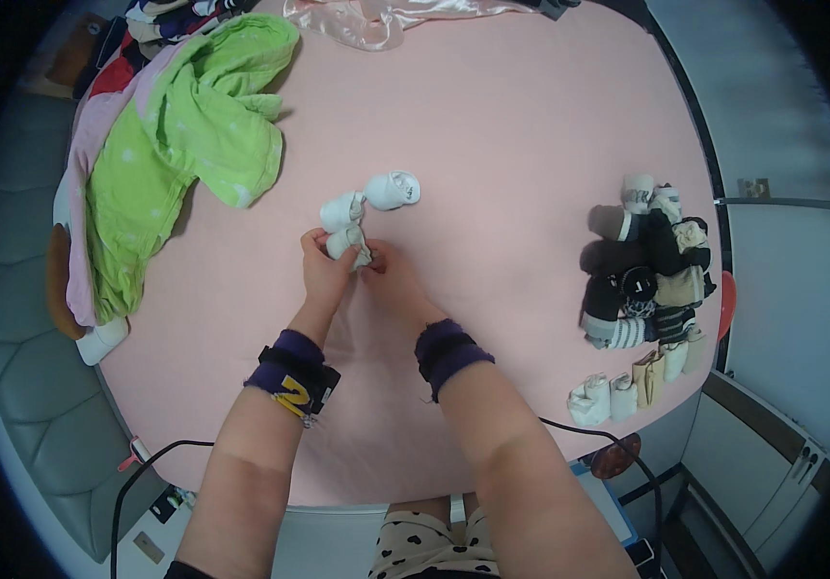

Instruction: The person organizes socks by taking pairs from a bed, folding them into balls, and placing them into partitioned sections of a dresser drawer.

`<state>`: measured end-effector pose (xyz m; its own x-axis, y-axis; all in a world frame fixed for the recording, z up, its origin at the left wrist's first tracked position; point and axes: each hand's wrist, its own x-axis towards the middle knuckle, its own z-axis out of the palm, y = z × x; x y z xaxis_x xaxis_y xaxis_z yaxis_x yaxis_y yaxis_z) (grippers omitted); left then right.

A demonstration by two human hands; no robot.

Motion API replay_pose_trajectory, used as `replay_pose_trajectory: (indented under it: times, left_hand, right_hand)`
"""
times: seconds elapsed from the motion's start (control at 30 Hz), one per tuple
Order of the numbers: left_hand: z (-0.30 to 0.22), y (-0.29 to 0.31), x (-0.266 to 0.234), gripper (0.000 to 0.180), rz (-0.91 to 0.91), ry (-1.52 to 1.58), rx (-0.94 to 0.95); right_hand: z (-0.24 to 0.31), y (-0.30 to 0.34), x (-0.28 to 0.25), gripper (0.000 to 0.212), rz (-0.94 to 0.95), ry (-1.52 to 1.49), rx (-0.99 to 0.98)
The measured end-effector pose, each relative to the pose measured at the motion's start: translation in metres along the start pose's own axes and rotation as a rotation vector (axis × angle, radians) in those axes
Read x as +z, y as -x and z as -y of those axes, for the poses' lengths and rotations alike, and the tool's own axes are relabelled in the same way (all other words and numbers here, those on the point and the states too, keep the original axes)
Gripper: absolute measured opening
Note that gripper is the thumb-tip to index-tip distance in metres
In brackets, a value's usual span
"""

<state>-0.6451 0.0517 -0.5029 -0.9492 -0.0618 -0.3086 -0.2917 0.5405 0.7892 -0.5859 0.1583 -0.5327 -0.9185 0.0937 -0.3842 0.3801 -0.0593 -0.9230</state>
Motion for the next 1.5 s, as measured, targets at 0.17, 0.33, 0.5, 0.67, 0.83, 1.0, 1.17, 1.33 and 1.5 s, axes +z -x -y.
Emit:
replay_pose_trajectory:
  times: [0.17, 0.33, 0.5, 0.67, 0.83, 1.0, 1.17, 1.33, 1.5]
  left_hand:
    - [0.014, -0.003, -0.012, 0.044, 0.055, 0.064, 0.072]
    - [-0.003, 0.021, -0.009, 0.038, 0.146, 0.094, 0.021]
    - [0.013, 0.119, -0.031, 0.035, 0.295, 0.139, -0.130]
    - [0.003, 0.268, -0.048, 0.032, 0.460, 0.211, -0.408]
    - [-0.040, 0.374, -0.064, 0.031, 0.614, 0.161, -0.396]
    - [-0.080, 0.416, -0.066, 0.032, 0.833, 0.100, -0.134]
    - [-0.128, 0.454, -0.073, 0.034, 1.028, -0.071, 0.010]
    - [-0.142, 0.512, -0.075, 0.033, 1.250, -0.089, 0.397]
    - [-0.154, 0.587, -0.085, 0.035, 1.443, -0.042, 0.631]
  right_hand:
    - [0.010, -0.002, 0.004, 0.039, 0.009, 0.048, -0.035]
    - [0.010, 0.014, -0.013, 0.037, 0.089, 0.023, 0.077]
    - [0.006, 0.128, -0.018, 0.021, 0.137, 0.114, -0.020]
    - [-0.002, 0.276, -0.040, 0.023, 0.216, 0.168, 0.128]
    - [0.046, 0.375, -0.075, 0.026, 0.341, 0.271, 0.278]
    - [0.054, 0.461, -0.088, 0.026, 0.168, 0.271, 0.099]
    - [0.102, 0.538, -0.088, 0.025, -0.048, 0.234, 0.019]
    - [0.103, 0.628, -0.058, 0.021, -0.523, 0.179, -0.053]
    - [0.113, 0.716, -0.027, 0.018, -0.872, 0.235, -0.028]
